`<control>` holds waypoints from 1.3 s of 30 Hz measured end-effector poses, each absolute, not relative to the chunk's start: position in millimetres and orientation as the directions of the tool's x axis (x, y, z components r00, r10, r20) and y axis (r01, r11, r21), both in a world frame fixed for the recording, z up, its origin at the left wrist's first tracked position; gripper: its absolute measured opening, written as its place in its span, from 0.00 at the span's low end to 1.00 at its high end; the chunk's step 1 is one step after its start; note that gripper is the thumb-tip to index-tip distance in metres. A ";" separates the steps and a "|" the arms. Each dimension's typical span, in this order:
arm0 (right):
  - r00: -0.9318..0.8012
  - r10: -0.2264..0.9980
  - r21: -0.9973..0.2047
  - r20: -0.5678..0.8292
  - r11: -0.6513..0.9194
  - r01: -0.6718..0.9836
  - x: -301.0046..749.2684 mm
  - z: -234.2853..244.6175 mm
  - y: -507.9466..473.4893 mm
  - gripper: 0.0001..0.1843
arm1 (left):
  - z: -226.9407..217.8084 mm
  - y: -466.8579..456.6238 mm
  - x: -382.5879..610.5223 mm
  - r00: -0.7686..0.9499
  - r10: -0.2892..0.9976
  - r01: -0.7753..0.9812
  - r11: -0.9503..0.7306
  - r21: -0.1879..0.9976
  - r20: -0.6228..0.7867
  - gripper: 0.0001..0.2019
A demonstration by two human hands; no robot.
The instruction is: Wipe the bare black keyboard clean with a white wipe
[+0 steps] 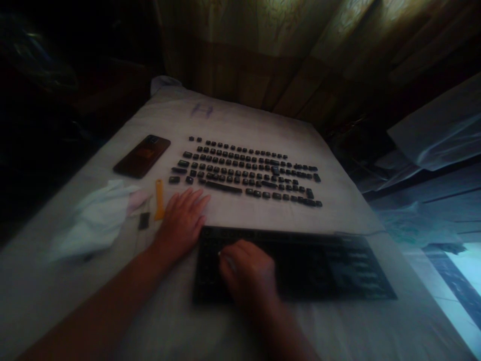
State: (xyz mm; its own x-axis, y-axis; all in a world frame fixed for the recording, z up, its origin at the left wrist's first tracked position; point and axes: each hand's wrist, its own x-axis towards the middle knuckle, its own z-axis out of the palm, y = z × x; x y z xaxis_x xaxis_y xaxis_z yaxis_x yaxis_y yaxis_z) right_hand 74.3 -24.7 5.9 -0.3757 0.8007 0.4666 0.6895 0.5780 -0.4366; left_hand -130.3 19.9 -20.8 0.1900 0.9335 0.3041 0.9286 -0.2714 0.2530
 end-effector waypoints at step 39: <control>-0.374 0.803 -0.539 0.463 0.590 0.601 62.3 7.3 -23.6 0.09 | -20.6 19.5 -127.2 0.173 0.935 0.930 -0.259 0.262 0.309 0.24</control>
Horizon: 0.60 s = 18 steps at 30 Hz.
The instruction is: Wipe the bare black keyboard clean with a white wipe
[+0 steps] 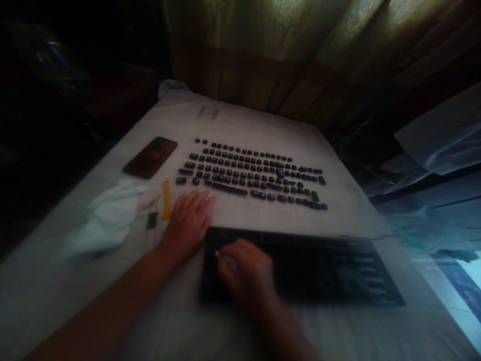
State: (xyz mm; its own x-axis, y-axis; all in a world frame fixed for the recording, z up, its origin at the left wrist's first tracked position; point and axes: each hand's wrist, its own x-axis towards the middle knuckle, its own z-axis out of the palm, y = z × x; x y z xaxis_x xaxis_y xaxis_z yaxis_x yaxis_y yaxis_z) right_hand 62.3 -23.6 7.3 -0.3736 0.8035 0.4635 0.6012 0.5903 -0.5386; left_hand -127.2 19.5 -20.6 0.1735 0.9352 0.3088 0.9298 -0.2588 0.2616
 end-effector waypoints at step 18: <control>-0.423 0.770 -0.401 0.478 0.620 0.674 53.3 8.6 -24.2 0.12 | -20.7 19.8 -126.9 0.172 0.936 0.932 -0.256 0.258 0.307 0.23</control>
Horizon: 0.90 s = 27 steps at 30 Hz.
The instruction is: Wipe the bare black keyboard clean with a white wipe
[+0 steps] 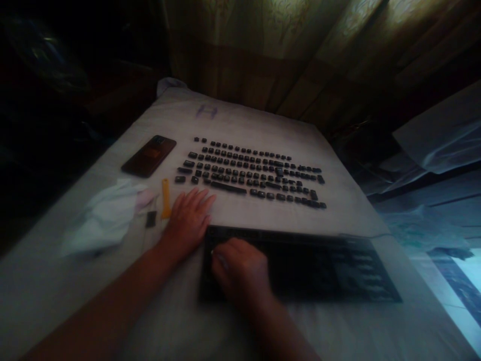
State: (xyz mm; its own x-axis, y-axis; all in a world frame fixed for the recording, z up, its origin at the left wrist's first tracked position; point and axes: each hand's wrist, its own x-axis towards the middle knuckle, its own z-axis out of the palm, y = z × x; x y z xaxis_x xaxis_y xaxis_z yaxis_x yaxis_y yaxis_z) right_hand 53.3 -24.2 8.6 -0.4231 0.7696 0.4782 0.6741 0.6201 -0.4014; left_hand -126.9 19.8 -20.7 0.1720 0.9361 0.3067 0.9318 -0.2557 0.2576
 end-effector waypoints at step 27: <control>-0.364 0.798 -0.609 0.481 0.602 0.516 59.1 11.7 -21.2 0.09 | -21.9 19.7 -126.9 0.178 0.930 0.933 -0.264 0.246 0.321 0.24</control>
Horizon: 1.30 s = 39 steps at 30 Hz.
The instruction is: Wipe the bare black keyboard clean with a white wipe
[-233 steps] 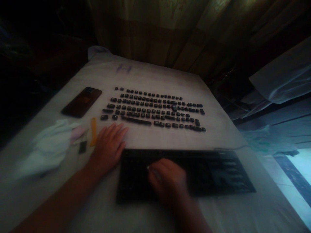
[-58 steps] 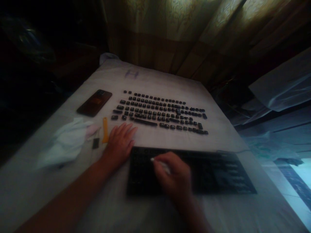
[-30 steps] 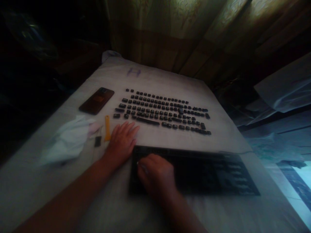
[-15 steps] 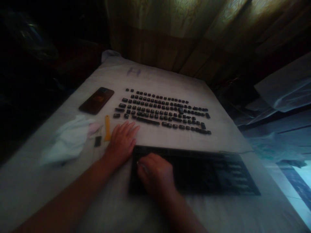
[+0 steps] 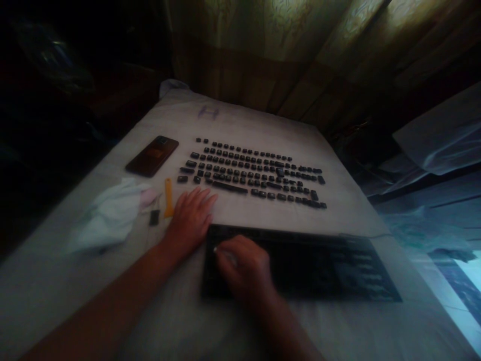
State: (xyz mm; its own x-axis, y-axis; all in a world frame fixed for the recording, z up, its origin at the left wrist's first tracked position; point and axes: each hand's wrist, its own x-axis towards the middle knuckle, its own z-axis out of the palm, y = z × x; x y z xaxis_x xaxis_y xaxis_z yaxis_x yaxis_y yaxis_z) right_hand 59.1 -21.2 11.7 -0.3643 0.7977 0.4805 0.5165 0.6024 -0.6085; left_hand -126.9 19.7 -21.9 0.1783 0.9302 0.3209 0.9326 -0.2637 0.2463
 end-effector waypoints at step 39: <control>-0.463 0.739 -0.359 0.489 0.655 0.665 56.8 7.8 -38.9 0.13 | -19.1 19.3 -127.3 0.177 0.940 0.931 -0.256 0.261 0.292 0.24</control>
